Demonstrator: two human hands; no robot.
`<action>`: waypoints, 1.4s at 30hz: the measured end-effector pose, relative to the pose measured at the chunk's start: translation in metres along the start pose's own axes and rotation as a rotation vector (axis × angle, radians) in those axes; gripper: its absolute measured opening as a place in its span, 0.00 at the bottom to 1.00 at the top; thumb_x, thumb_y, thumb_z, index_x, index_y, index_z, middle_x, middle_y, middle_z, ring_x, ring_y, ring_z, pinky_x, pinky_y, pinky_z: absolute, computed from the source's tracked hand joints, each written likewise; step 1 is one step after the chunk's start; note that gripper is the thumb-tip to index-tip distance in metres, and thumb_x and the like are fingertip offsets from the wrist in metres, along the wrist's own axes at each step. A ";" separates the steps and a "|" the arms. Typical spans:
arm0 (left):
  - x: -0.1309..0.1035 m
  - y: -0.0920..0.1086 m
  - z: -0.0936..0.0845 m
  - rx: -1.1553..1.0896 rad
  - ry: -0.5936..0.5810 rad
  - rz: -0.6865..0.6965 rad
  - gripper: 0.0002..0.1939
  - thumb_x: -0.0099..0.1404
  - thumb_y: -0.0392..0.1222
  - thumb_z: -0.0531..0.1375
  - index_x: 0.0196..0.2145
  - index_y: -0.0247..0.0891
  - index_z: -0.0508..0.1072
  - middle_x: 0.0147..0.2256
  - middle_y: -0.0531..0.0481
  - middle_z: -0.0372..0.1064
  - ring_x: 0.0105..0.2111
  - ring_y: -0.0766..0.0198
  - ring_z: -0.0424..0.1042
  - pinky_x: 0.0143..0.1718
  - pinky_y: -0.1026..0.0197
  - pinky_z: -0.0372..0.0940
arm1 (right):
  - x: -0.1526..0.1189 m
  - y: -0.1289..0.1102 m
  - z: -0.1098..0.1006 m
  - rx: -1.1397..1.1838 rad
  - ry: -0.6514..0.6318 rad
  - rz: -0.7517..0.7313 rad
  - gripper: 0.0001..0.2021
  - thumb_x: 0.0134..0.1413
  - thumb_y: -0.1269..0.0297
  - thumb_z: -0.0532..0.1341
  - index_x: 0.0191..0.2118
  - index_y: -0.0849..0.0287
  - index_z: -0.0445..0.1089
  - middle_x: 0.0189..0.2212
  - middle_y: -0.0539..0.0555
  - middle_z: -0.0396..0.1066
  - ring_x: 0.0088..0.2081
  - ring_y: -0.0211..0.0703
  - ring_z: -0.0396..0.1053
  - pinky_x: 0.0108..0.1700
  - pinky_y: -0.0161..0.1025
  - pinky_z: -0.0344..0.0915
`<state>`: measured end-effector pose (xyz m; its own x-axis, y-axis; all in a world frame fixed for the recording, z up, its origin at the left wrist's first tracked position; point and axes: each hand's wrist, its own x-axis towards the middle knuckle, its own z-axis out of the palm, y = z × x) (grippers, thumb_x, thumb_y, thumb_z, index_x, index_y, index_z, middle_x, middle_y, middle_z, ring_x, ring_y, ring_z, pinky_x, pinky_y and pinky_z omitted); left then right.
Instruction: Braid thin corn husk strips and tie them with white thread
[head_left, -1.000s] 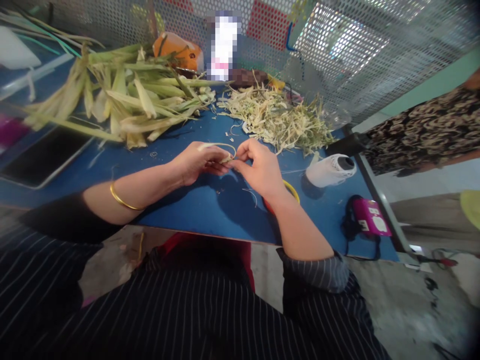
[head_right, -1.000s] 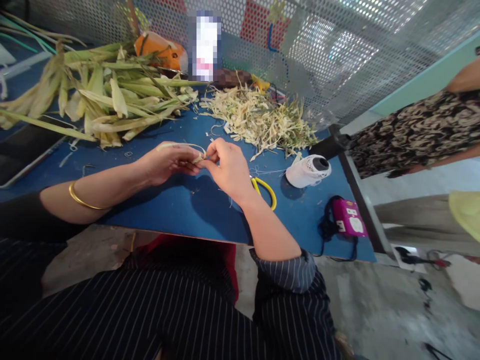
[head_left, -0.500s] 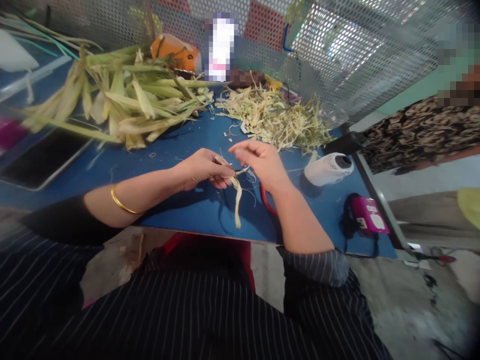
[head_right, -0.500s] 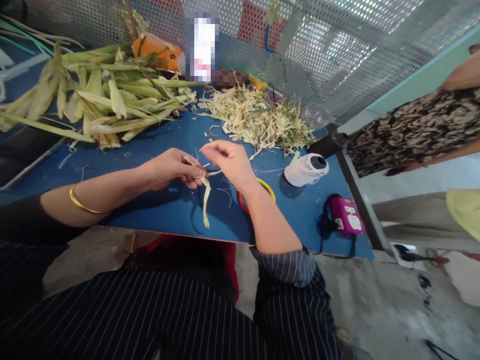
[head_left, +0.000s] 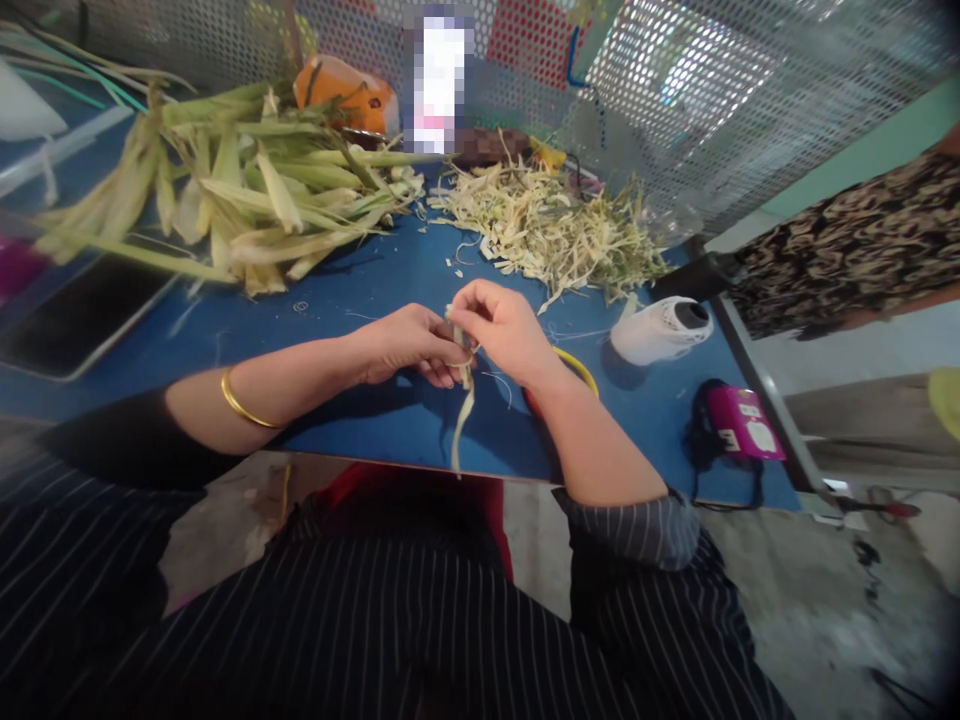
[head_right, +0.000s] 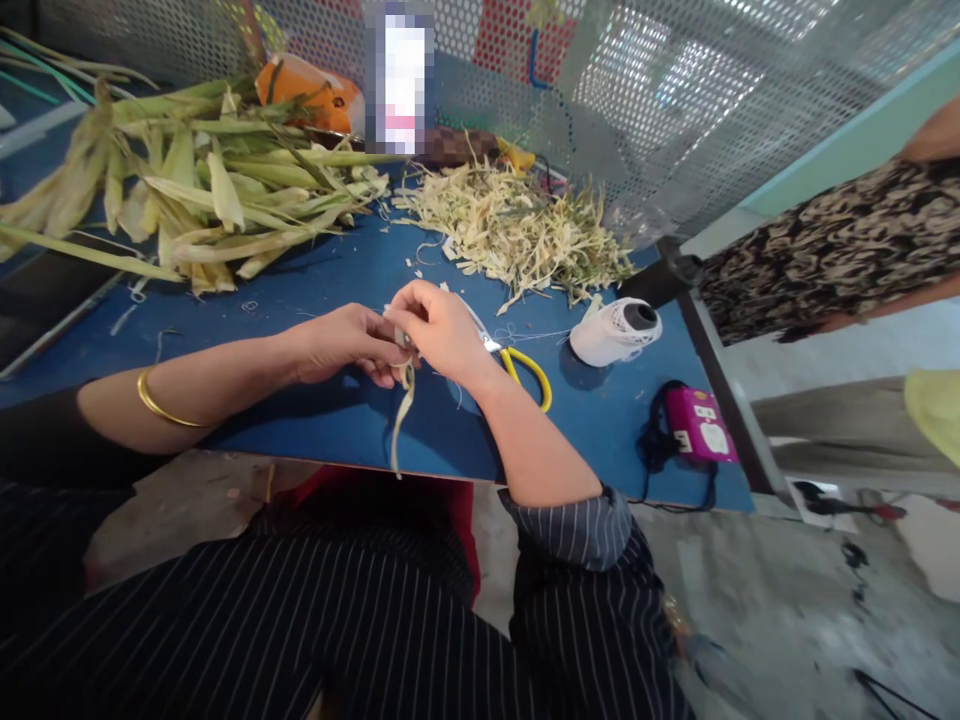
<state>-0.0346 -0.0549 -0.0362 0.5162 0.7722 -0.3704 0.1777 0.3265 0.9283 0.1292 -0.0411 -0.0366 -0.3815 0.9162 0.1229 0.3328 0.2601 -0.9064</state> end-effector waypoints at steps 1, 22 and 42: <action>-0.001 0.001 0.000 0.002 -0.021 0.007 0.05 0.53 0.36 0.65 0.27 0.30 0.79 0.25 0.44 0.77 0.22 0.65 0.75 0.28 0.65 0.71 | 0.001 0.001 0.000 0.053 0.066 0.005 0.08 0.55 0.63 0.62 0.29 0.57 0.64 0.20 0.44 0.64 0.21 0.30 0.60 0.25 0.32 0.58; 0.003 -0.001 -0.010 -0.306 -0.002 -0.001 0.07 0.55 0.36 0.65 0.32 0.31 0.80 0.26 0.47 0.75 0.24 0.68 0.73 0.30 0.66 0.71 | 0.007 0.012 -0.025 0.261 0.162 0.149 0.12 0.49 0.68 0.63 0.42 0.56 0.71 0.40 0.51 0.72 0.33 0.34 0.70 0.37 0.36 0.67; 0.004 0.003 -0.011 -0.432 0.032 -0.060 0.09 0.57 0.36 0.62 0.33 0.29 0.80 0.27 0.44 0.76 0.25 0.66 0.74 0.31 0.65 0.72 | 0.004 0.018 0.007 0.085 0.402 0.073 0.04 0.53 0.66 0.60 0.29 0.57 0.66 0.24 0.46 0.64 0.28 0.34 0.61 0.34 0.36 0.61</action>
<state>-0.0408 -0.0447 -0.0353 0.4885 0.7593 -0.4300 -0.1636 0.5638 0.8096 0.1272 -0.0351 -0.0551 0.0134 0.9818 0.1897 0.2681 0.1793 -0.9466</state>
